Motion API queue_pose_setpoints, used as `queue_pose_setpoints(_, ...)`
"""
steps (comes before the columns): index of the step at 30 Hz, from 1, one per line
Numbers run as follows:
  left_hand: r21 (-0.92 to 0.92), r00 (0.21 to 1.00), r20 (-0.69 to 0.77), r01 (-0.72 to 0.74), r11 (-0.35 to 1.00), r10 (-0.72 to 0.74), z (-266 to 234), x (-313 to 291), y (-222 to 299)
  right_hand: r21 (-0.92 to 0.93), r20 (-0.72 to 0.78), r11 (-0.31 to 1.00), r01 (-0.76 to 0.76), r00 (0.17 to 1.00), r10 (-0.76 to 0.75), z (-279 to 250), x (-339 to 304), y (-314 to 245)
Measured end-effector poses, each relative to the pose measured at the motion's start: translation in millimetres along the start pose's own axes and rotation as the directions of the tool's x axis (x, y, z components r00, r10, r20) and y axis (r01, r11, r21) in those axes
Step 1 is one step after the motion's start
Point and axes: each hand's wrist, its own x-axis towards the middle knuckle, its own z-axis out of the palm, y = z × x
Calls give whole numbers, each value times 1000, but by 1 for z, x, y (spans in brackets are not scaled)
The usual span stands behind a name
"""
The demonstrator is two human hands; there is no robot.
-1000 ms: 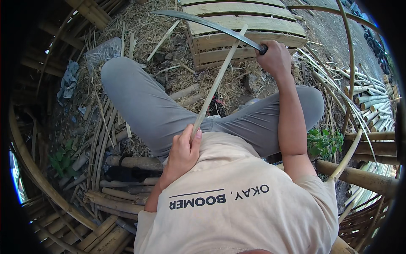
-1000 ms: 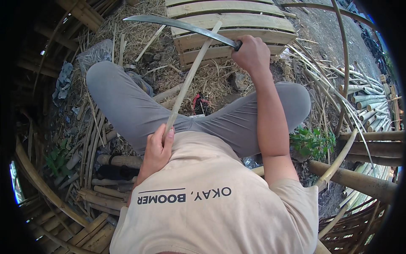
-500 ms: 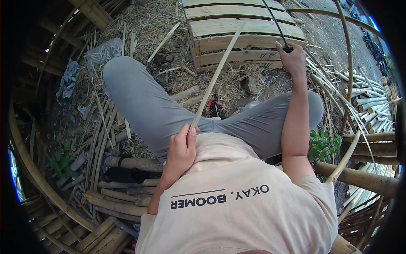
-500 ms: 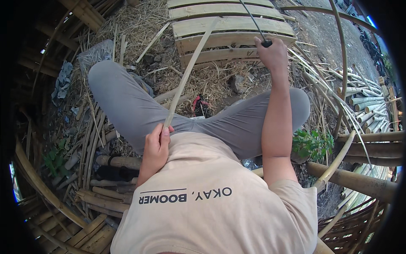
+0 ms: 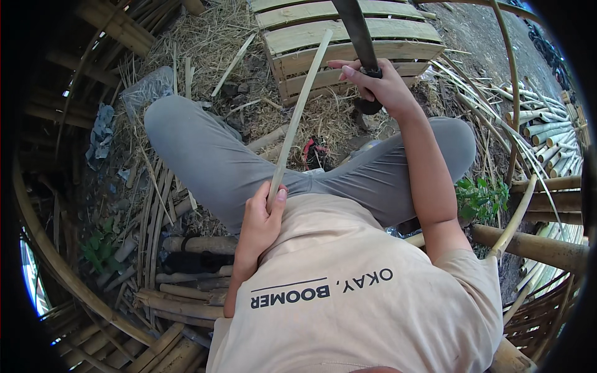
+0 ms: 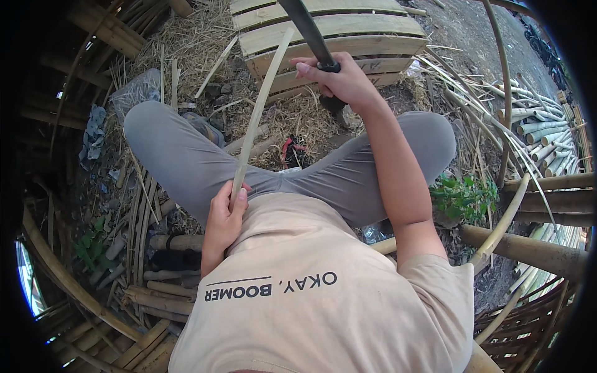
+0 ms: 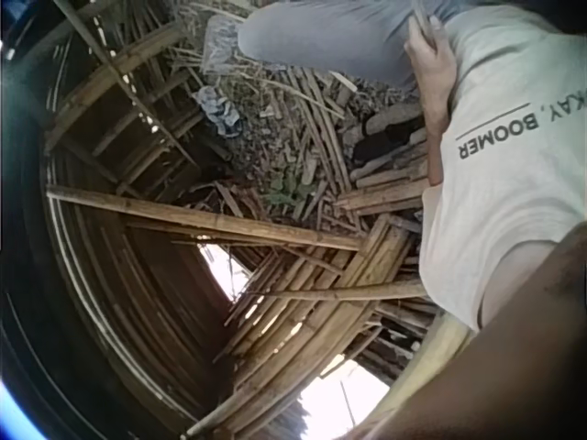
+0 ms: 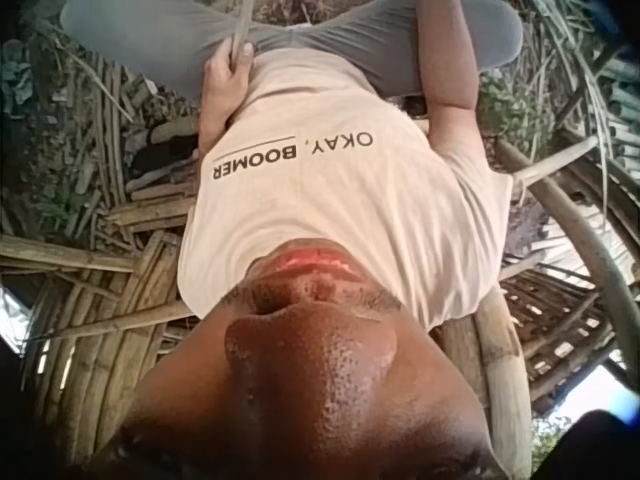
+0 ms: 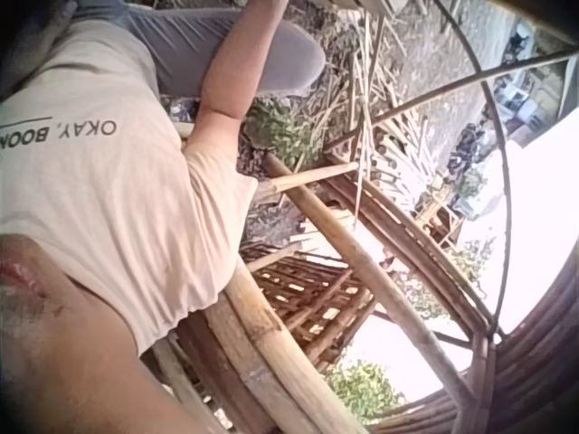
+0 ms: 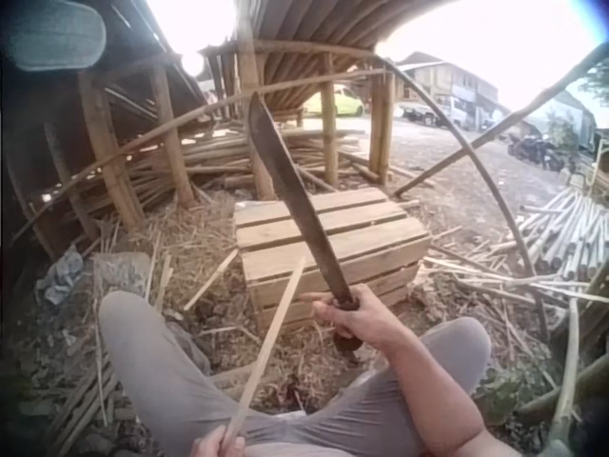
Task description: The person thins a bamboo strip by pulling a curved knife along its length to remove shavings while sitting.
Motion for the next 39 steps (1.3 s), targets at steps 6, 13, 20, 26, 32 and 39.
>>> queue_pose_setpoints(6, 54, 995, 98, 6, 999, -12, -3, -3, 11, 197, 10, 980, -4, 1000, 2, 13, 2, 12)
queue_pose_setpoints(13, 76, 983, 181, -26, 997, 11, -14, 0, 10, 268, 36, 961, -60, 998, 52, 19, 4, 17)
queue_pose_setpoints(20, 231, 967, 59, -255, 939, 248, -19, 18, 12, 448, 86, 889, -89, 995, 56, 23, -1, 16)
queue_pose_setpoints(26, -180, 964, 245, -57, 982, 101, -5, 73, 13, 387, 113, 918, -87, 993, 46, 30, -1, 17)
queue_pose_setpoints(32, -612, 766, 643, 521, 595, -10, 6, 108, 25, 253, 74, 966, -47, 997, 29, 40, -2, 7)
queue_pose_setpoints(39, -744, 760, 643, 589, 316, 96, -7, 107, 23, -607, -182, 792, -65, 981, -60, 24, -3, 0)
